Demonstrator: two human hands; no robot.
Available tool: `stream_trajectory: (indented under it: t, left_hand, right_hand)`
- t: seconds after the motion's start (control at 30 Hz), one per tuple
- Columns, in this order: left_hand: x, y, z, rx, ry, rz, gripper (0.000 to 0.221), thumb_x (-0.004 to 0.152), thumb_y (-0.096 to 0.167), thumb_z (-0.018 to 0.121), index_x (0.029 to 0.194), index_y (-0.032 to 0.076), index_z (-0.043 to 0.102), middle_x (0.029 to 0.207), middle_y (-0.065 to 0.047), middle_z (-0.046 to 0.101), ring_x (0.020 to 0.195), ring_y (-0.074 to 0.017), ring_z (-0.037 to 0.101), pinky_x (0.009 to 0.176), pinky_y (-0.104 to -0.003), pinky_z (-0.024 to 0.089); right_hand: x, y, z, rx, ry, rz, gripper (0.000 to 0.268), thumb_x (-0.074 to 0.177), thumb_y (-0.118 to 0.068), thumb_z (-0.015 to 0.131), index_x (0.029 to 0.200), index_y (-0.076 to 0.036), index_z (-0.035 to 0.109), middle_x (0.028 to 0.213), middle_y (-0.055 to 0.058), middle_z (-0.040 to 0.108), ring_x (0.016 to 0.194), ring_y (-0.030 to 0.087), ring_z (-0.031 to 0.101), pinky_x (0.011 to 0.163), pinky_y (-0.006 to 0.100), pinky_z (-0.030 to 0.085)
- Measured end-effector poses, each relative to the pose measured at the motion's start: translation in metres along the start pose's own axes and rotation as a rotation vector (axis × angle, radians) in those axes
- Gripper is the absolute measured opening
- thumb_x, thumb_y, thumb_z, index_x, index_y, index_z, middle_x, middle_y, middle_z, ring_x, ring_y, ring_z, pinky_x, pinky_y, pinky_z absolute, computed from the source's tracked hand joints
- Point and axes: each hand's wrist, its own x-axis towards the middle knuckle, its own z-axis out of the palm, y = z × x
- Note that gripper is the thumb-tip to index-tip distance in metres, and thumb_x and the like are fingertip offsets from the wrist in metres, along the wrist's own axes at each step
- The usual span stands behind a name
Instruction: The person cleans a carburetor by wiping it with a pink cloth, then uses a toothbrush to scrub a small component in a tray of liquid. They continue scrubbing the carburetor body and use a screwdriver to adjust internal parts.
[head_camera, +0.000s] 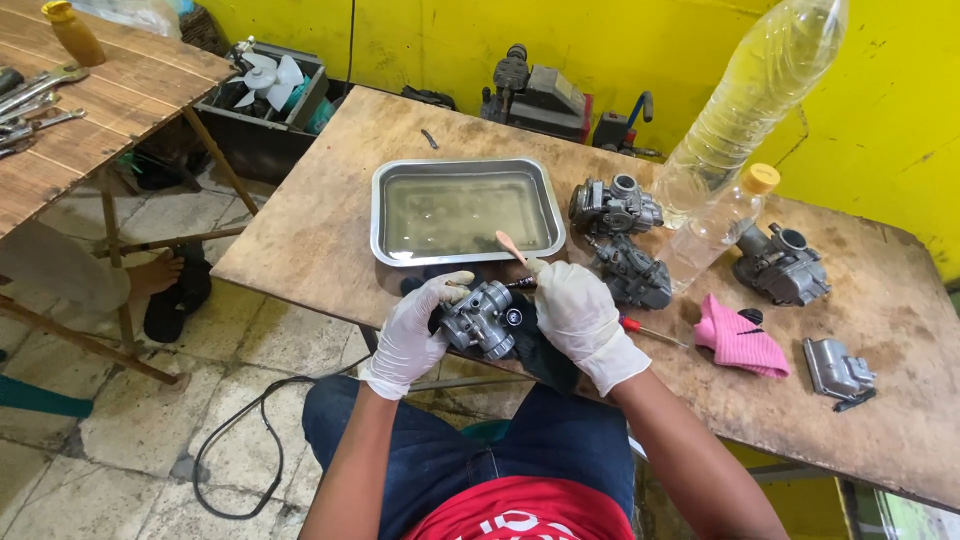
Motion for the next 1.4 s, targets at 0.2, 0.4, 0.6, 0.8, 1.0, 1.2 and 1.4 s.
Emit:
stream_trajectory:
  t: [0.2, 0.4, 0.6, 0.8, 1.0, 1.2, 1.4]
  left_hand:
    - [0.0, 0.0, -0.001, -0.019, 0.007, 0.008, 0.035, 0.075, -0.006, 0.078, 0.102, 0.014, 0.069, 0.118, -0.007, 0.075, 0.104, -0.0335, 0.072, 0.093, -0.041, 0.055]
    - [-0.002, 0.003, 0.0, 0.015, 0.029, -0.006, 0.039, 0.075, -0.009, 0.076, 0.104, 0.015, 0.069, 0.114, -0.007, 0.076, 0.103, -0.0345, 0.072, 0.092, -0.042, 0.055]
    - [-0.002, 0.011, -0.002, 0.02, 0.032, -0.009, 0.037, 0.075, -0.009, 0.075, 0.104, 0.014, 0.067, 0.112, -0.009, 0.076, 0.102, -0.0367, 0.071, 0.092, -0.044, 0.055]
    - [0.0, 0.008, -0.012, 0.011, -0.063, 0.099, 0.043, 0.076, -0.012, 0.06, 0.115, 0.007, 0.062, 0.118, -0.011, 0.073, 0.11, -0.0283, 0.073, 0.095, -0.037, 0.059]
    - [0.0, 0.008, -0.01, -0.015, -0.05, 0.096, 0.039, 0.079, -0.01, 0.058, 0.114, 0.005, 0.063, 0.117, -0.012, 0.073, 0.109, -0.0295, 0.073, 0.096, -0.039, 0.059]
    - [-0.001, 0.009, -0.009, -0.015, -0.046, 0.074, 0.026, 0.088, 0.0, 0.068, 0.113, 0.004, 0.063, 0.118, -0.013, 0.073, 0.109, -0.0295, 0.073, 0.096, -0.039, 0.058]
    - [-0.006, -0.005, -0.007, -0.043, -0.061, 0.001, 0.029, 0.09, 0.007, 0.066, 0.118, 0.006, 0.06, 0.124, -0.013, 0.072, 0.115, -0.0296, 0.071, 0.099, -0.039, 0.057]
  right_hand:
    - [0.014, 0.001, -0.07, 0.59, -0.106, 0.307, 0.044, 0.086, -0.014, 0.067, 0.129, -0.021, 0.066, 0.094, 0.004, 0.068, 0.086, 0.028, 0.072, 0.072, 0.038, 0.058]
    - [-0.002, -0.02, -0.115, 0.845, -0.071, 0.47, 0.051, 0.086, -0.005, 0.07, 0.135, -0.015, 0.07, 0.098, 0.012, 0.072, 0.089, 0.033, 0.074, 0.079, 0.037, 0.059]
    - [-0.012, -0.033, -0.126, 0.865, -0.045, 0.464, 0.047, 0.083, -0.003, 0.072, 0.129, -0.015, 0.074, 0.088, 0.011, 0.072, 0.081, 0.032, 0.075, 0.073, 0.037, 0.061]
    - [-0.05, -0.072, -0.139, 0.946, 0.08, 0.324, 0.037, 0.092, 0.003, 0.065, 0.128, -0.004, 0.067, 0.103, 0.008, 0.074, 0.088, 0.018, 0.076, 0.084, 0.027, 0.063]
    - [-0.065, -0.09, -0.13, 0.947, 0.015, 0.374, 0.049, 0.093, 0.002, 0.067, 0.139, -0.013, 0.062, 0.085, 0.0, 0.06, 0.066, 0.013, 0.059, 0.065, 0.025, 0.053]
    - [-0.067, -0.098, -0.118, 0.93, -0.052, 0.354, 0.056, 0.094, 0.005, 0.062, 0.145, -0.015, 0.058, 0.086, 0.001, 0.056, 0.067, 0.015, 0.057, 0.066, 0.026, 0.052]
    - [-0.077, -0.101, -0.096, 0.738, -0.073, 0.244, 0.067, 0.093, 0.004, 0.062, 0.153, -0.022, 0.05, 0.085, 0.0, 0.048, 0.06, 0.02, 0.046, 0.049, 0.034, 0.044]
